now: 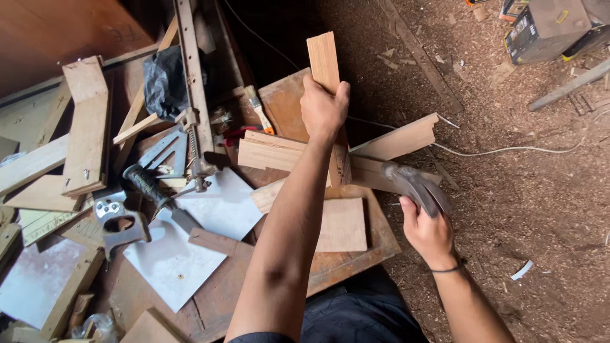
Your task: The person assembles small wooden pieces on a workbench using a hammer and nails. They repeatedly position pieces, drive nails, and adjust alignment to form a small wooden frame.
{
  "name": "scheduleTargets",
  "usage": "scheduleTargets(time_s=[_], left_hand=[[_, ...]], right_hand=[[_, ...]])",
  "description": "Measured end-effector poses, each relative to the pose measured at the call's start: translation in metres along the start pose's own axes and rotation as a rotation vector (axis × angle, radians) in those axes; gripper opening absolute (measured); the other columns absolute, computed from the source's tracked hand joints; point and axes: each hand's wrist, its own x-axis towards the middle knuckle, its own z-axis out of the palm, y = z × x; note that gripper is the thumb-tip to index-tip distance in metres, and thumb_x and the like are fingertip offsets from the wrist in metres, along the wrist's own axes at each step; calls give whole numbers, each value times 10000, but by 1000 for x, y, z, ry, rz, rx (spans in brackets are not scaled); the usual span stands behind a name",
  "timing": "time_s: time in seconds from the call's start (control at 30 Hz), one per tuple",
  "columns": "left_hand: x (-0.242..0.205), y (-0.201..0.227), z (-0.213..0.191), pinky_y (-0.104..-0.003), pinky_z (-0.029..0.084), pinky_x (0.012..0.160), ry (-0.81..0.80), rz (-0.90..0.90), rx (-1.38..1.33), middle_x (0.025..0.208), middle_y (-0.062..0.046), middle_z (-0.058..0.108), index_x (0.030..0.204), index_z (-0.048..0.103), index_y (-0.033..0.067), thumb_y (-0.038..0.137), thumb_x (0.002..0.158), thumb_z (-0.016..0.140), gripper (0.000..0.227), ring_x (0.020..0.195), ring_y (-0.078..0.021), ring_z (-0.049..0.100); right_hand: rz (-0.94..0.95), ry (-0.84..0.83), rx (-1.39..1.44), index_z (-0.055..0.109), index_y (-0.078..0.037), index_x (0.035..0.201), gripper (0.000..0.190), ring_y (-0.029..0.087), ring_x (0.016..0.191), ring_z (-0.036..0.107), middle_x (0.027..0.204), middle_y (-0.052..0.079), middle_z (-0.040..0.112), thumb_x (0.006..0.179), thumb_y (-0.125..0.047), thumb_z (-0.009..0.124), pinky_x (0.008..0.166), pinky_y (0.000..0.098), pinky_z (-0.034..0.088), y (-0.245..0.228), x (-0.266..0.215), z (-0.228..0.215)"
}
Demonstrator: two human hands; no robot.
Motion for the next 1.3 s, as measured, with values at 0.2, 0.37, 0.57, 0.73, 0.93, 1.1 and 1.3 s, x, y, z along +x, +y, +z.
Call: scheduleTargets(time_s=[0.2,0.37,0.57,0.73,0.93,1.1,1.3], left_hand=[[24,13,22,-460,585,874,43,13,-118,971,-227,762,1076,577,20,344,786,769,475,942,-381,754],[23,-6,11,-494,554,824,91,57,60,971,-264,734,1149,522,19,341,784,787,554,920,-440,706],[44,-28,-10,-474,580,812,251,39,-39,945,-260,744,1083,532,-5,340,815,779,502,899,-428,731],[59,-25,-25,-447,610,783,173,-10,-149,938,-241,752,1080,552,-11,315,779,763,492,861,-387,773],[69,-36,-38,-464,576,832,329,15,-47,995,-272,732,1136,523,-22,304,771,778,552,930,-425,725],[87,-27,-42,-452,577,865,214,-24,-67,1008,-258,749,1110,543,-8,324,766,791,539,951,-402,746],[80,-23,-59,-479,576,853,335,86,-41,1039,-280,732,1196,523,-4,326,792,786,584,970,-439,724]], right_hand=[[9,-42,-44,694,7,1084,246,279,784,704,949,161,703,1012,-226,662,667,397,558,21,14,24],[-7,-175,-109,717,4,945,219,290,523,653,659,161,687,973,-213,730,452,371,508,30,43,75],[-409,96,94,629,17,1171,220,318,804,748,941,195,727,1100,-191,635,663,354,601,-27,42,26],[223,-527,-102,661,-7,1213,310,314,792,766,908,211,755,1105,-272,542,665,382,609,-44,88,56],[-168,-50,50,673,-12,1167,263,315,802,740,937,193,738,1097,-257,607,650,386,599,-25,53,53],[-173,-229,-105,683,9,1140,362,265,744,749,940,191,755,1110,-328,553,585,329,581,-35,89,67],[-66,-181,155,573,71,1356,432,282,794,742,990,218,730,1103,-279,577,624,318,608,-27,86,69]])
